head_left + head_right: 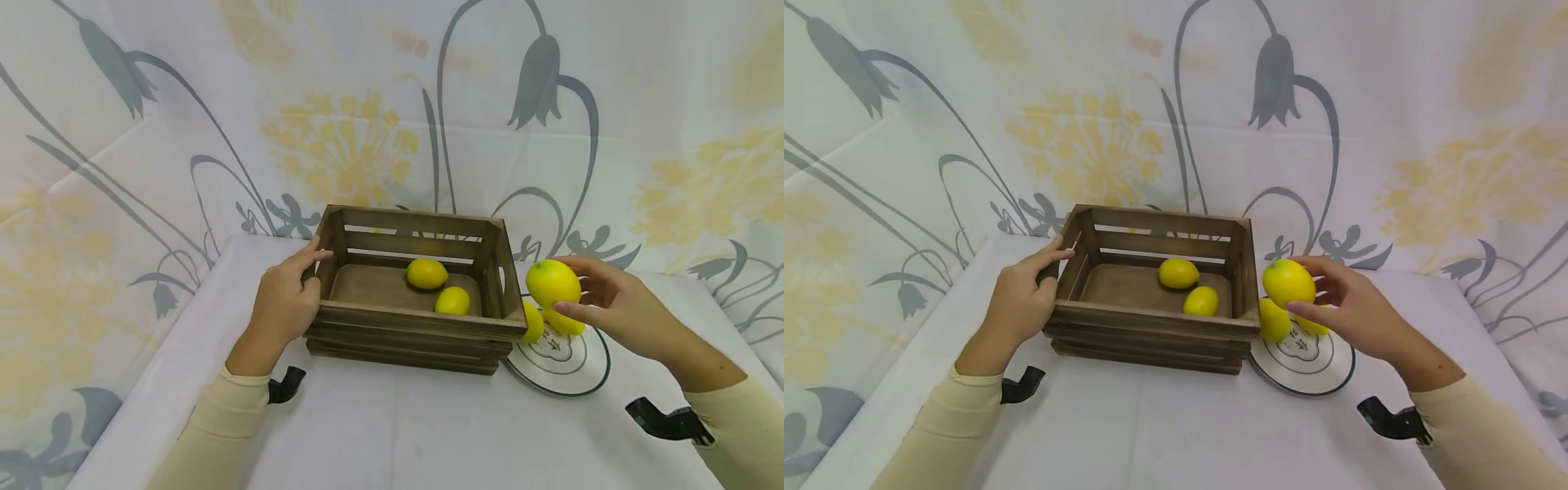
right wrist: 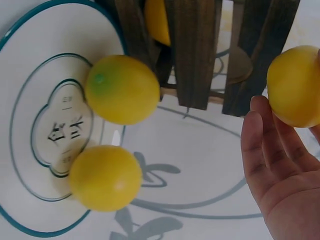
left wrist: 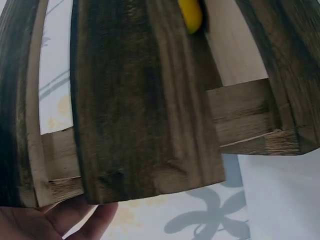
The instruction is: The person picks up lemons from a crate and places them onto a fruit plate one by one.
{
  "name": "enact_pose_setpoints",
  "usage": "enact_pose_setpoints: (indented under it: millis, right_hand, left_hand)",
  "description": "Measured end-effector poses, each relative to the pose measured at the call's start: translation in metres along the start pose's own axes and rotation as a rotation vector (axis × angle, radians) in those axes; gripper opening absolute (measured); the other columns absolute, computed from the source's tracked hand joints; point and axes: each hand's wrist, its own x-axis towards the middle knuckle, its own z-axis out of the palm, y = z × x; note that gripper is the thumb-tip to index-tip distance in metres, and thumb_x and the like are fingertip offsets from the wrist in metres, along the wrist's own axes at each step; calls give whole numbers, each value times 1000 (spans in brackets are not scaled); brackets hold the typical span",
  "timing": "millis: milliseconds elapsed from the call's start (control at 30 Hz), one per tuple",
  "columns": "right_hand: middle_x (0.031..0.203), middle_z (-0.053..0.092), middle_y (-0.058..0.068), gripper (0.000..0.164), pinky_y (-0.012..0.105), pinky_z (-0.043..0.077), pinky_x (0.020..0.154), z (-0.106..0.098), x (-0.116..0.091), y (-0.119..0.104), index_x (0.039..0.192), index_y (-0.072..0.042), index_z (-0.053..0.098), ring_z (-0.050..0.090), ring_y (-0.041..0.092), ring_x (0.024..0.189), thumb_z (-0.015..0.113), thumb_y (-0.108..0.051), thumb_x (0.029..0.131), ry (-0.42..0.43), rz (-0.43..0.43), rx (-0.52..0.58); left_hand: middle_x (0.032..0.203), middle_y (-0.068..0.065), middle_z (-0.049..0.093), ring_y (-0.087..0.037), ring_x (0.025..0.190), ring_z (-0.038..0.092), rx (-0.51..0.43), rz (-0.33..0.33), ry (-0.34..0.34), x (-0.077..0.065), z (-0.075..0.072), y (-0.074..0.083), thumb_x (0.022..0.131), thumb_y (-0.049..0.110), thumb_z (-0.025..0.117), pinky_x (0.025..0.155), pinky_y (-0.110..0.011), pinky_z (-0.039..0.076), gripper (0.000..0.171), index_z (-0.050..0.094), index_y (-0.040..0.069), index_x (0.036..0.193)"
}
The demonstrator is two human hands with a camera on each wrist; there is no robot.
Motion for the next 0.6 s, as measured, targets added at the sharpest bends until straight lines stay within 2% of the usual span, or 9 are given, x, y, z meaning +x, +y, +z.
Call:
enact_pose_setpoints:
  millis: [167, 333, 600]
  right_hand:
    - [123, 56, -15, 59, 19, 57, 75, 7, -8, 11, 145, -16, 49, 63, 0, 95, 73, -14, 91, 3, 42, -10]
    - [120, 56, -15, 58, 19, 56, 74, 12, -14, 21, 145, -14, 49, 63, 0, 93, 73, -16, 92, 11, 52, -21]
    - [124, 56, -7, 56, 20, 54, 73, 18, -28, 33, 143, -15, 51, 63, -4, 90, 73, -24, 92, 34, 114, -71]
  left_hand:
    - [148, -7, 53, -3, 37, 14, 9, 18, 44, 0, 4, -2, 84, -2, 40, 34, -21, 17, 55, 69, 12, 128]
    - [147, -8, 54, -3, 37, 14, 26, 15, 40, -1, 3, -2, 83, -1, 41, 35, -20, 17, 54, 70, 11, 127]
    - [151, -5, 50, -4, 35, 17, -87, -39, -17, -1, 0, -3, 85, -3, 40, 34, -21, 20, 54, 67, 12, 130]
